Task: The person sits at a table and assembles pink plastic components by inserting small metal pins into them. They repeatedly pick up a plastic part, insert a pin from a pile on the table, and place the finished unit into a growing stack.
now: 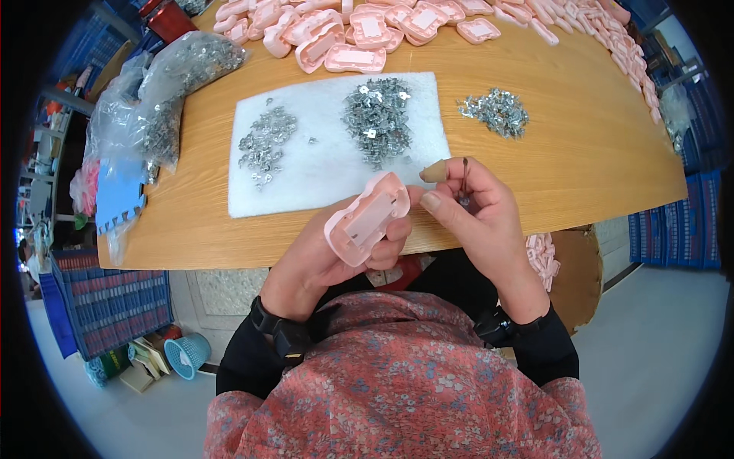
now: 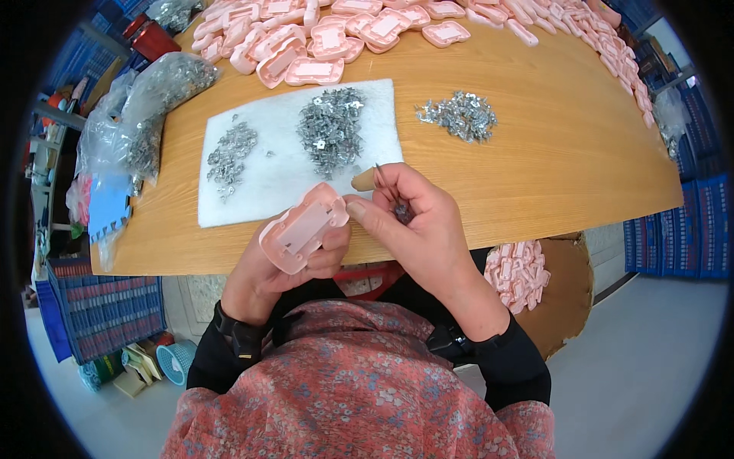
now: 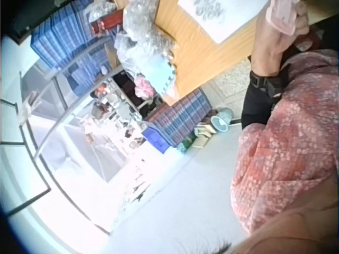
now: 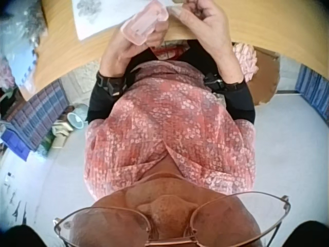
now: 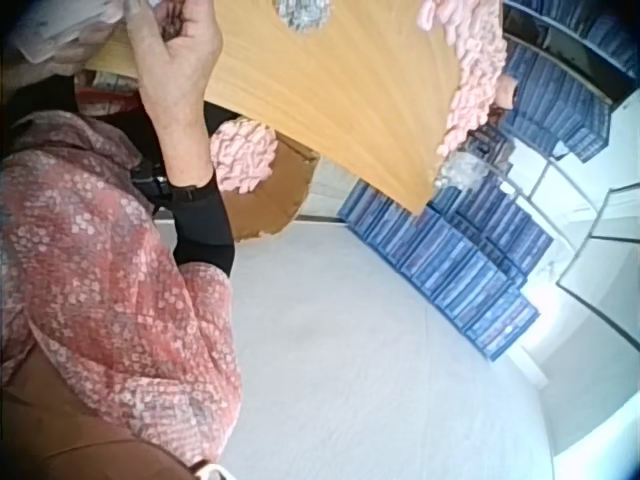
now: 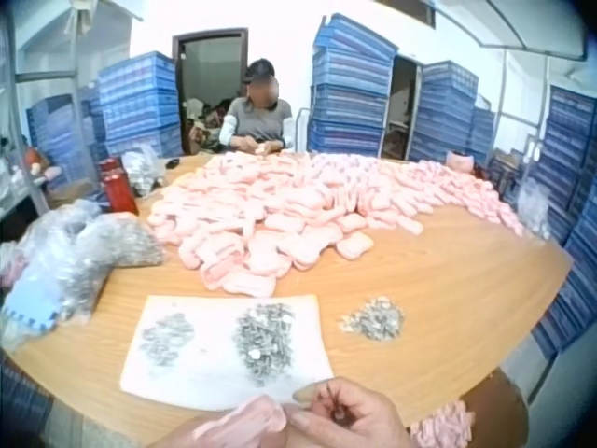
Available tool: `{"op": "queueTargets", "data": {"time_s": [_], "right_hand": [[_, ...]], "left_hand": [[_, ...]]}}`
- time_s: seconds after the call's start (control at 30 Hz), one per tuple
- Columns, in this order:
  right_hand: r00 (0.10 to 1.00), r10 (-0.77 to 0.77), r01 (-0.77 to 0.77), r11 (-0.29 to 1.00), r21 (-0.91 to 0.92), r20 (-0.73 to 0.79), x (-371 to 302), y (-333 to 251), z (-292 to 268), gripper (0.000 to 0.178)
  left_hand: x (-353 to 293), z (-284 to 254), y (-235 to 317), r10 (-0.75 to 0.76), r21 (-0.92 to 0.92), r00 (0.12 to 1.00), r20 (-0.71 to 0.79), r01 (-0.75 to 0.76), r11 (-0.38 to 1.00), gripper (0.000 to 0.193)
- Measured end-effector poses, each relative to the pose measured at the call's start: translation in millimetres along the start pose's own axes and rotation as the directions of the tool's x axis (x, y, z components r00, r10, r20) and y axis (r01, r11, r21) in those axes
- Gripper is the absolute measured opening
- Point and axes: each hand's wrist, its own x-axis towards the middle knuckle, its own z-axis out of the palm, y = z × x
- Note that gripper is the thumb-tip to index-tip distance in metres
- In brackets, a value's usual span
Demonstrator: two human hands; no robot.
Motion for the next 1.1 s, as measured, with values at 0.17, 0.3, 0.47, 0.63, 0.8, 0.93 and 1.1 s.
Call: {"op": "queueTargets", "data": {"time_s": [0.17,0.3,0.47,0.63,0.8,0.93,1.1], "right_hand": [[0.994,0.033,-0.039,0.998,0.048,0.109,-5,-27,18,0.037],[0.985,0.159,-0.164,0.983,0.084,0.060,-3,-24,27,0.044],[0.958,0.250,-0.274,0.943,0.187,0.142,7,-21,25,0.043],[0.976,0.112,-0.133,0.986,0.102,0.187,25,-21,56,0.031],[0.948,-0.149,0.301,0.705,-0.642,0.281,84,-26,76,0.010],[0.854,-0.143,0.506,0.449,-0.737,0.499,125,-9,91,0.015],[0.798,0.018,0.573,0.288,-0.768,0.602,142,-8,104,0.015]], "left_hand": [[12,23,-3,0.485,0.777,0.839,-0.247,-0.127,0.617,0.036],[7,19,-4,0.633,0.873,0.759,-0.153,-0.197,0.447,0.036],[-11,18,1,0.542,0.545,0.779,-0.315,-0.319,0.775,0.041],[-39,8,19,0.408,0.177,0.866,-0.291,-0.370,0.912,0.057],[-62,-19,31,0.549,0.018,0.760,-0.349,-0.580,0.814,0.049],[-74,-22,39,0.592,-0.031,0.765,-0.254,-0.618,0.785,0.048],[-89,-19,42,0.526,0.066,0.816,-0.239,-0.527,0.847,0.046]]}}
